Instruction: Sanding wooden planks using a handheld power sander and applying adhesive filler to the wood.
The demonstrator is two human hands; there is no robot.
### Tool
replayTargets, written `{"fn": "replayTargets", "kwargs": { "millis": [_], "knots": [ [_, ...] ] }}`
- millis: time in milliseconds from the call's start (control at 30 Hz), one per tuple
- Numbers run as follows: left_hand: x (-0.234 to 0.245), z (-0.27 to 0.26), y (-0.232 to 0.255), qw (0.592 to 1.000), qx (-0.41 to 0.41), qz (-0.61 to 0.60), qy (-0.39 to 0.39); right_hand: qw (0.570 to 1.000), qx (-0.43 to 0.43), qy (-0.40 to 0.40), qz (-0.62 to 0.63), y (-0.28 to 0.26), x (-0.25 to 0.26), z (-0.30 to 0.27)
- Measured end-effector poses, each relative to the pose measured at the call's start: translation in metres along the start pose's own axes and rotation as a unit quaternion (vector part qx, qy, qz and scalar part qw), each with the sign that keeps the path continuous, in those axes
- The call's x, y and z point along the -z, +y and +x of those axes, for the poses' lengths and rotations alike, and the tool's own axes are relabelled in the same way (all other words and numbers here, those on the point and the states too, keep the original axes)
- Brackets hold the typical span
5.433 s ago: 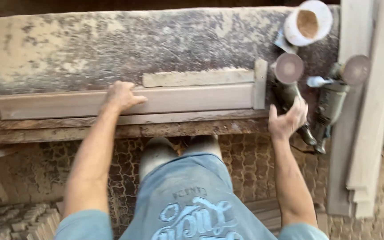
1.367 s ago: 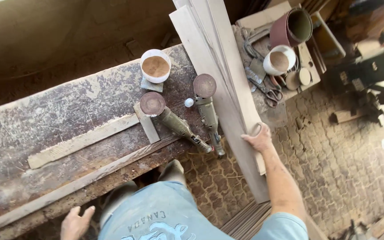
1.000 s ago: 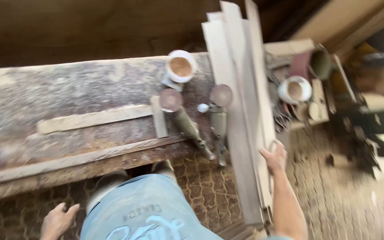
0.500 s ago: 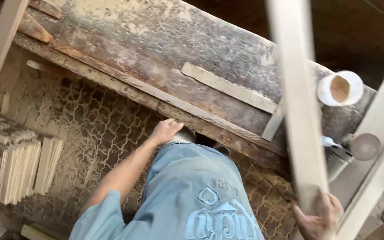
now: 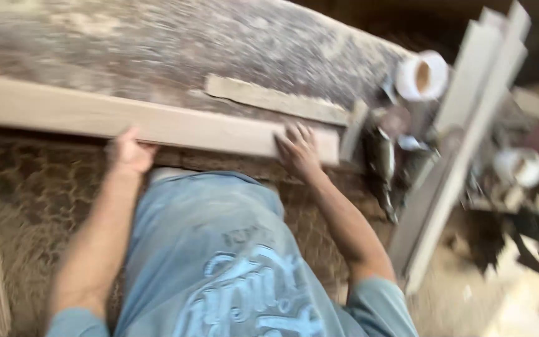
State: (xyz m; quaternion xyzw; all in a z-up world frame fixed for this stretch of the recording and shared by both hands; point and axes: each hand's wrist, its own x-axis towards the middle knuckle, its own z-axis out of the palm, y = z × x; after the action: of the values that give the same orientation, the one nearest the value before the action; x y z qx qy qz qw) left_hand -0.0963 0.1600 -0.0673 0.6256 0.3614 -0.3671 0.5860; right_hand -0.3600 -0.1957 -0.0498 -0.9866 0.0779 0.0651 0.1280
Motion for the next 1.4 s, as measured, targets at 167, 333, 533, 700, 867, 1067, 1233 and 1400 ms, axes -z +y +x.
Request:
{"fn": "replayTargets", "kwargs": {
  "millis": [167,333,533,700,867,1067,1233,1400],
  "knots": [
    [0.037,0.075,-0.007,0.985,0.020,-0.143,-0.097,0.960,-0.252,-0.122,-0.004,-0.051,-0.027,0.015],
    [-0.008,-0.001,0.026,0.984,0.136,0.004,-0.114,0.959,-0.191,0.210,0.003,-0.039,-0.048,-0.016],
    [-0.003,-0.037,0.029,0.862,-0.090,0.464,-0.181,0.958,-0.244,0.150,0.026,-0.005,-0.055,-0.022],
    [0.009,0.048,0.077,0.577,-0.574,0.579,-0.046,0.928,-0.327,0.103,0.146,-0.049,-0.019,-0.011],
    [0.012,0.075,0.095,0.587,-0.584,0.560,-0.002,0.930,-0.358,0.047,0.072,-0.041,-0.041,-0.020],
    [0.004,0.055,0.034,0.567,-0.617,0.547,-0.002,0.931,-0.359,0.030,0.055,-0.038,-0.047,-0.058],
    [-0.036,-0.002,-0.029,0.482,-0.591,0.632,-0.138,0.932,-0.318,0.066,0.159,-0.070,-0.029,-0.086],
    [-0.075,-0.012,-0.122,0.531,-0.620,0.460,-0.350,0.928,-0.323,0.175,0.060,0.006,-0.030,-0.142]
  ]
}}
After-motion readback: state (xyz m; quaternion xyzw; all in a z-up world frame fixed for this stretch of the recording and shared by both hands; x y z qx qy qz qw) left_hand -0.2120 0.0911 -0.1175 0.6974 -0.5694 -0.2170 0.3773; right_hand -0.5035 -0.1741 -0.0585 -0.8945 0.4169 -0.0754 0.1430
